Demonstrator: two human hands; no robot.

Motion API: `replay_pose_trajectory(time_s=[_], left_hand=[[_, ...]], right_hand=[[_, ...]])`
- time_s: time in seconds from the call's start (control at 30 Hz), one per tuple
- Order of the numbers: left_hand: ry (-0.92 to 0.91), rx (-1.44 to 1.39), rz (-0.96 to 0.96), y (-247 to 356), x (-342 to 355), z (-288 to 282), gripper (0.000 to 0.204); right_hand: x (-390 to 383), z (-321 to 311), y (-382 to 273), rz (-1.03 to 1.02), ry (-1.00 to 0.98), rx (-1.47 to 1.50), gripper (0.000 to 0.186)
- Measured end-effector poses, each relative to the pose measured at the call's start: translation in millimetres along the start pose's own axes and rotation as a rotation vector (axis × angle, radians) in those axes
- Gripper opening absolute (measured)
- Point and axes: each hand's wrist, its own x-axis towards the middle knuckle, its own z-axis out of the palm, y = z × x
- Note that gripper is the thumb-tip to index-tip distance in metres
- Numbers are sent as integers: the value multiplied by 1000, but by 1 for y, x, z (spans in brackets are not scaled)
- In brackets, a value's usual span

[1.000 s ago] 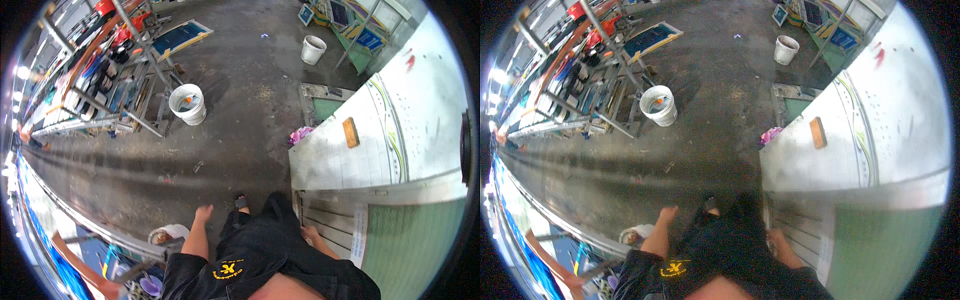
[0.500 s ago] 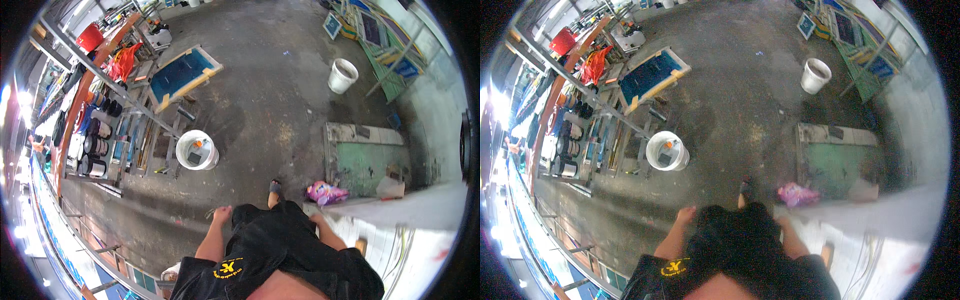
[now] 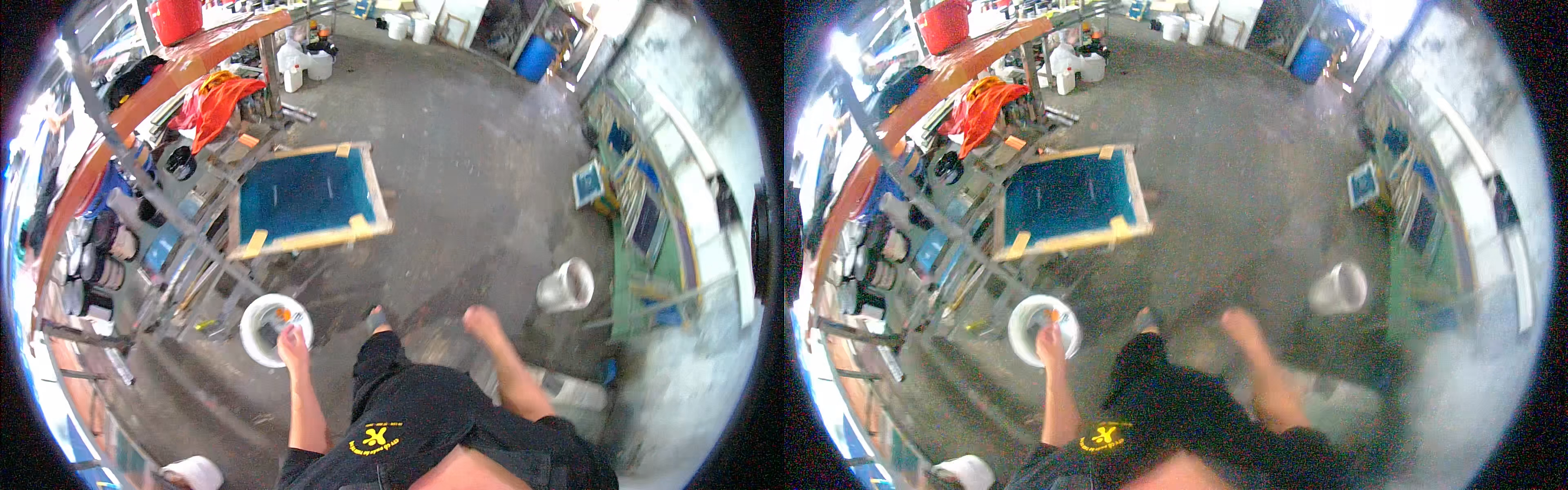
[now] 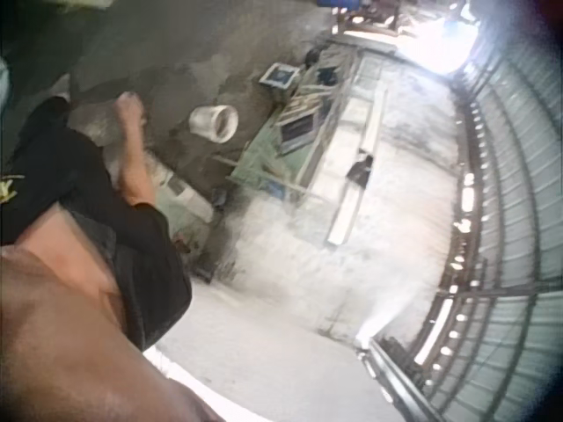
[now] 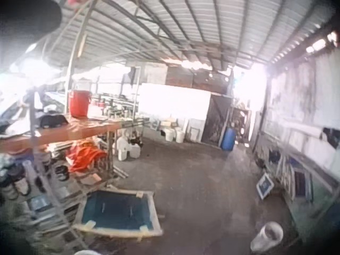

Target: The person uses a squeegee to pull white ink across a screen printing frame placed over a blue jersey, repeatedly repositioning the frame and applying ink. The person then lifts the frame and walks to a workbench, placing the frame down and handling a roll of tape.

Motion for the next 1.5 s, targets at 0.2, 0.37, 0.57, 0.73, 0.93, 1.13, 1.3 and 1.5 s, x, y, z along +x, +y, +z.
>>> replay_pose_trajectory(time_s=[0.2, 0.37, 0.57, 0.73, 0.93, 1.13, 1.3, 1.5], left_hand=[[-28, -23, 427, 226, 177, 115, 57], [-106, 393, 344, 340, 283, 159, 90], [-27, 791, 163, 388, 380, 216, 104], [60, 916, 32, 393, 426, 269, 110], [-116, 776, -493, 406, 449, 302, 107], [-41, 896, -626, 414, 455, 328, 106], [-95, 967, -780, 430, 462, 328, 113], [-167, 999, -821, 443, 460, 319, 92]], right_hand=[[35, -56, 105, 812, -93, 42, 45], [84, -116, 167, 1207, 223, 586, 36], [374, -99, 197, 768, -269, -38, 41], [694, 25, 132, 503, -456, 134, 48], [869, 287, 62, 112, -622, -217, 52], [846, 497, -25, 654, -989, 579, 50], [832, 618, -78, 798, -1094, 676, 51], [838, 711, -115, 1179, -867, 707, 63]])
